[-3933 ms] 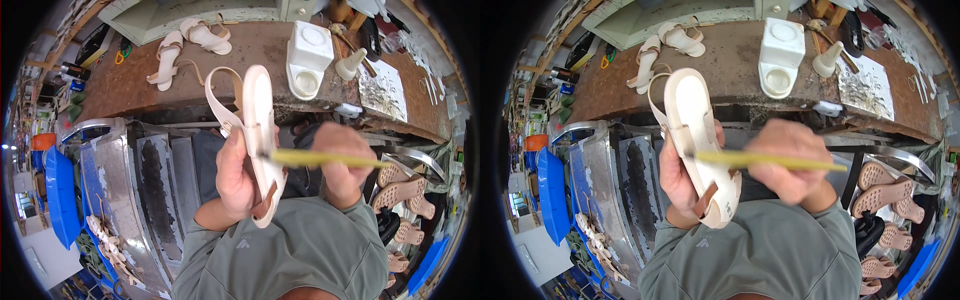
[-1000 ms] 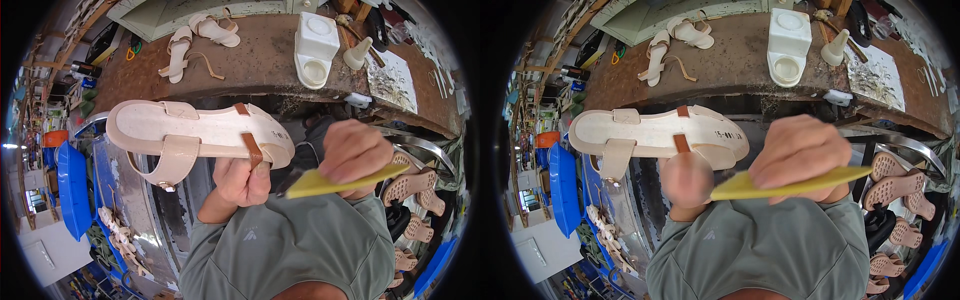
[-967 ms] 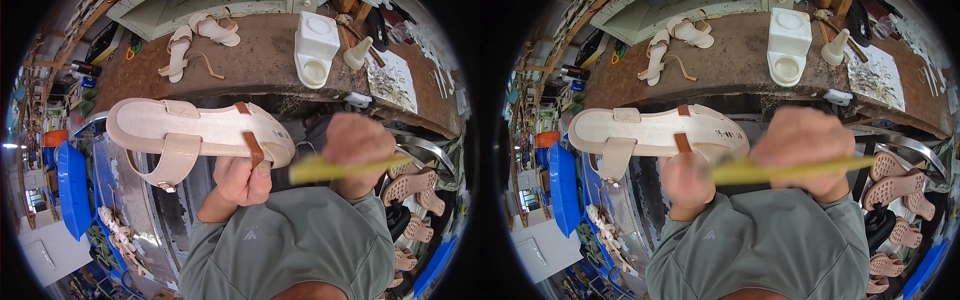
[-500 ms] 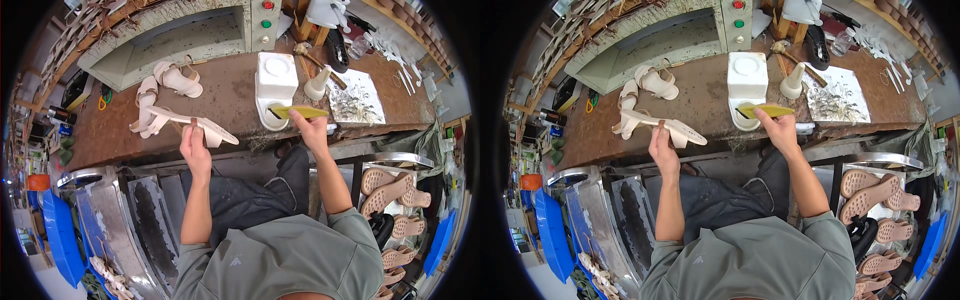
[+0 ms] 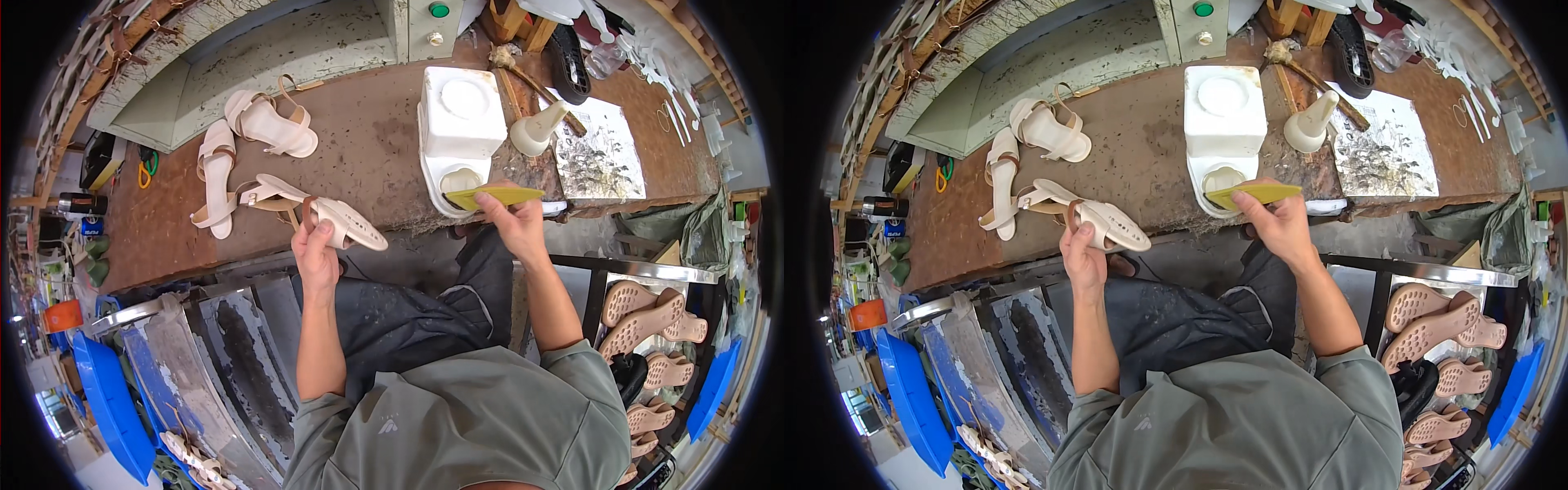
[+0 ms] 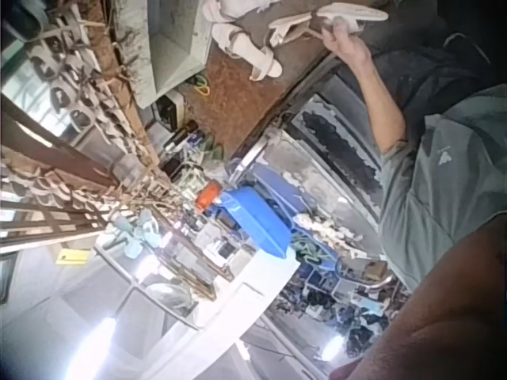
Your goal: The person paints the straps and edges of beige sandals using a yellow brush and a white liquid from a container. They handle the sandals one at a time, applying the liquid to specific areas and placing the finished items on a nearby rack.
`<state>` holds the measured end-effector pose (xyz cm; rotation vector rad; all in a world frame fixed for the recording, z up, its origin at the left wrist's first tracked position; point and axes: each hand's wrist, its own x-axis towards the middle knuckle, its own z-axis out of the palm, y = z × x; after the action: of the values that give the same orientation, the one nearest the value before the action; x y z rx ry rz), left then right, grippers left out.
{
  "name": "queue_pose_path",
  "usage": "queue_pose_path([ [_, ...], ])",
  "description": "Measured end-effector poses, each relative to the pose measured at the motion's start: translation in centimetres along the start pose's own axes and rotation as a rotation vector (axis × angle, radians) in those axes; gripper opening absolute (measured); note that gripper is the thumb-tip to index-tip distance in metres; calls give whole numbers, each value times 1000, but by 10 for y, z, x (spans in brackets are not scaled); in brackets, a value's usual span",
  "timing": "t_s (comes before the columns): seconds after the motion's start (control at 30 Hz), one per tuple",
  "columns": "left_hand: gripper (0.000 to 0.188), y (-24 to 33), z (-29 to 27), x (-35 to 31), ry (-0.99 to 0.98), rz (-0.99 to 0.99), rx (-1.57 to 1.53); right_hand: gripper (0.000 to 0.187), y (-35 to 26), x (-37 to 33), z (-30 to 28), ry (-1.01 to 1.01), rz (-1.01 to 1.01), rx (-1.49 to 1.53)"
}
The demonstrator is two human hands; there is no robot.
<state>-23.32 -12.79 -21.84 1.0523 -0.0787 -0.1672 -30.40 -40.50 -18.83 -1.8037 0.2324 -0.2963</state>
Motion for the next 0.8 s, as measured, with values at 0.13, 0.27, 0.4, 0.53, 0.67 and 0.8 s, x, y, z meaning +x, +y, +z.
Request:
queue_pose_path([
  [0.13, 52, 8, 9, -23, 11, 120, 16, 13, -12, -3, -4, -30, 127, 77],
  [0.27, 59, 34, 47, -63, -112, 146, -143, 13, -62, -29, 6, 1, 8, 543],
  [0.4, 32, 58, 66, -97, -242, 160, -194, 15, -102, -59, 35, -61, -233, 616],
  [0.53, 33, 73, 72, -119, -239, 229, -157, 14, -121, -73, 47, -195, -460, 479],
  [0.67, 33, 84, 73, -135, -238, 262, -122, 15, -131, -86, 47, -250, -590, 418],
  [0.8, 32, 91, 70, -147, -270, 270, -108, 16, -137, -100, 45, -268, -693, 377],
])
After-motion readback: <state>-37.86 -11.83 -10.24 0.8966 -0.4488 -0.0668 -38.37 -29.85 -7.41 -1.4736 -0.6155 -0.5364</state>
